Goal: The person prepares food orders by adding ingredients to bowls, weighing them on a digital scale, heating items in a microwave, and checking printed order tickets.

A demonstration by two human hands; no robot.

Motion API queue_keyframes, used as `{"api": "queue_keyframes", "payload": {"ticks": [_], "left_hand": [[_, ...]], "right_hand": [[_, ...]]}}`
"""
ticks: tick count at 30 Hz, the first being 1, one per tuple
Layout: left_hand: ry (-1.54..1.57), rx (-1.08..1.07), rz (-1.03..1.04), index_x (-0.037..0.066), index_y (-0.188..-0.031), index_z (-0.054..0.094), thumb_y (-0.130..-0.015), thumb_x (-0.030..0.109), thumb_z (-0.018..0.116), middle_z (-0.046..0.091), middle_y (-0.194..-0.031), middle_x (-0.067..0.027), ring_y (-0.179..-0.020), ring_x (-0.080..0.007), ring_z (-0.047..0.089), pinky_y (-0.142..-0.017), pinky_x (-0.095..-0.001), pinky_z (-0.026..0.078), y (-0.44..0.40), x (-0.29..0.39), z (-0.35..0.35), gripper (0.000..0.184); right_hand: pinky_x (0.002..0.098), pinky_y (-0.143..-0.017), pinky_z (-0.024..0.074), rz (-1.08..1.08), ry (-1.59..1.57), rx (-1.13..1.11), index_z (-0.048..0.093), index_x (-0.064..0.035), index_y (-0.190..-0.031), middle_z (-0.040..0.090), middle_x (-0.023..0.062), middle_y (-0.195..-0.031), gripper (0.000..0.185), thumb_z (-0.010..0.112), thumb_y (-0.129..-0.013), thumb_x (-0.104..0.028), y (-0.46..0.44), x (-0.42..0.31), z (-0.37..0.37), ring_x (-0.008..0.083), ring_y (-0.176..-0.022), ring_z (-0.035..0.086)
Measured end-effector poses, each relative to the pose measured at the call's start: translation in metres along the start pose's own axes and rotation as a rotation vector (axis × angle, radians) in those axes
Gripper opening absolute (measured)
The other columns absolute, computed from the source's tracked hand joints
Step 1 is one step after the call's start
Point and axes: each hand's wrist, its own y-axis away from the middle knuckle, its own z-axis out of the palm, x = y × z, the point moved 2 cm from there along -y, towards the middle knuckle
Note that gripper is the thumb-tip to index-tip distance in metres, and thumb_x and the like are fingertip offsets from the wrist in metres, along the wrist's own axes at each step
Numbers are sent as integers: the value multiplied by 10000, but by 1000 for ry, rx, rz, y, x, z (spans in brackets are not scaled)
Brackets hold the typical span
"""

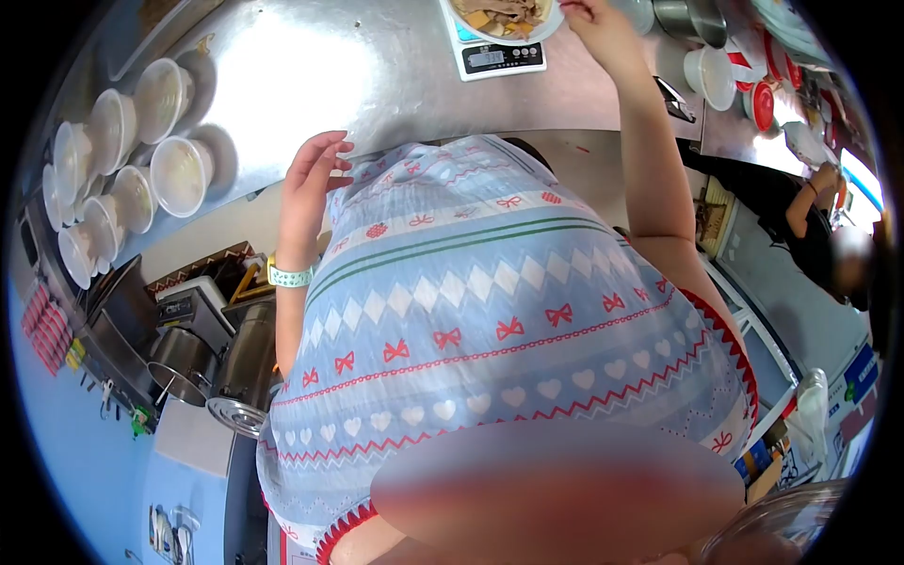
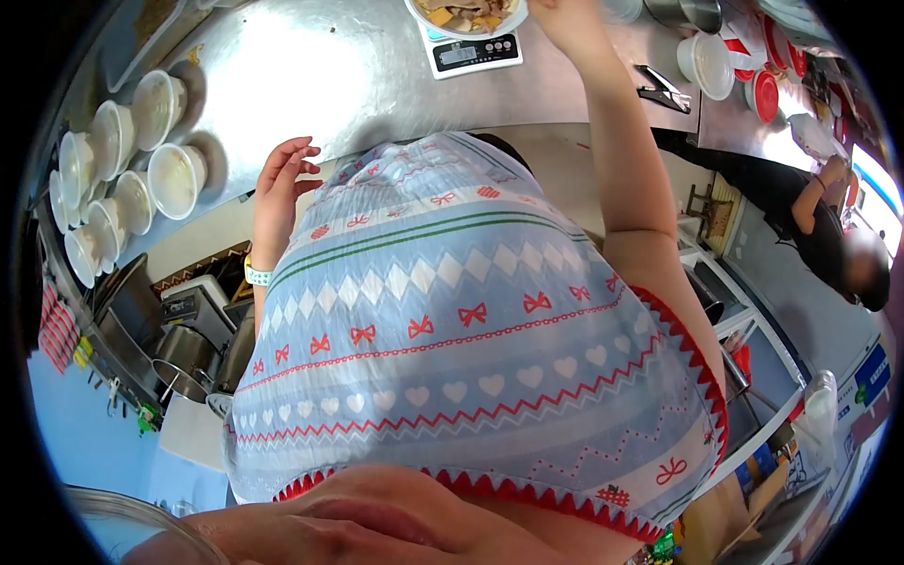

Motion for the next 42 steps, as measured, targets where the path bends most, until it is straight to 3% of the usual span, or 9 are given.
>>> {"api": "queue_keyframes", "payload": {"ticks": [6, 16, 18, 21, 23, 26, 33, 35, 42], "left_hand": [[-2, 11, 2, 79, -1207, 570, -997, 178, 441, 606, -1094, -31, -896, -83, 547, -790, -262, 496, 3, 1, -2, 265], [4, 13, -9, 98, -1190, 593, -985, 157, 467, 622, -1078, -21, -893, -94, 552, -806, -253, 481, 8, 1, -9, 248], [11, -4, -11, 97, -1191, 592, -983, 160, 470, 622, -1079, -21, -893, -94, 551, -810, -252, 479, 6, 2, -7, 249], [10, -27, 17, 91, -1193, 588, -980, 170, 479, 623, -1080, -25, -897, -95, 554, -814, -253, 480, 3, -1, -2, 253], [6, -27, 42, 84, -1194, 585, -978, 178, 485, 623, -1080, -30, -902, -96, 558, -813, -256, 483, -5, -7, 6, 256], [-68, -78, 85, 70, -1185, 580, -971, 182, 511, 625, -1056, -40, -883, -107, 576, -793, -264, 503, -42, -16, 33, 251], [21, -57, 273, 14, -1147, 536, -929, 242, 606, 580, -942, -45, -809, -134, 593, -734, -266, 542, -155, -2, 126, 323], [91, -111, 221, 16, -1100, 527, -931, 243, 604, 575, -920, -44, -787, -131, 591, -734, -269, 545, -184, -1, 141, 294], [306, -108, 144, 45, -948, 497, -936, 166, 574, 565, -809, -29, -728, -122, 583, -751, -291, 566, -199, -14, 159, 145]], "right_hand": [[358, -830, 491, -9, 660, -265, 710, -113, -1023, 653, 112, -989, 214, 604, -887, -240, 2, -19, 25, 249, -938, 628], [385, -776, 509, -73, 35, 93, 706, -85, -948, 625, 186, -976, 147, 617, -835, -117, 11, -34, 38, 338, -863, 623], [385, -771, 513, -493, 385, 96, 711, -90, -958, 604, 174, -974, 172, 615, -816, -84, 15, -49, 43, 339, -871, 611], [389, -784, 509, -509, 212, 139, 716, -97, -968, 584, 160, -989, 206, 624, -788, -59, 16, -29, 50, 349, -896, 589], [343, -577, 491, -536, 139, 392, 680, -87, -836, 578, 94, -803, 158, 633, -852, -237, 10, -12, 50, 257, -671, 577], [356, -950, 449, -466, 126, -35, 702, -96, -1014, 529, 168, -1244, 324, 503, -796, 39, 25, -6, 48, 330, -1090, 553], [332, -934, 465, -377, -104, 442, 697, -105, -1035, 561, 139, -1224, 216, 600, -849, -51, 23, -28, 27, 294, -1068, 586], [318, -943, 455, -364, 37, 77, 703, -115, -1027, 600, 97, -1174, 181, 656, -854, -142, 12, -17, 47, 244, -1086, 584], [430, -925, 330, -428, 491, 90, 725, -246, -1009, 601, -42, -1100, 224, 678, -805, -326, 20, -2, 64, 176, -1082, 543]]}}
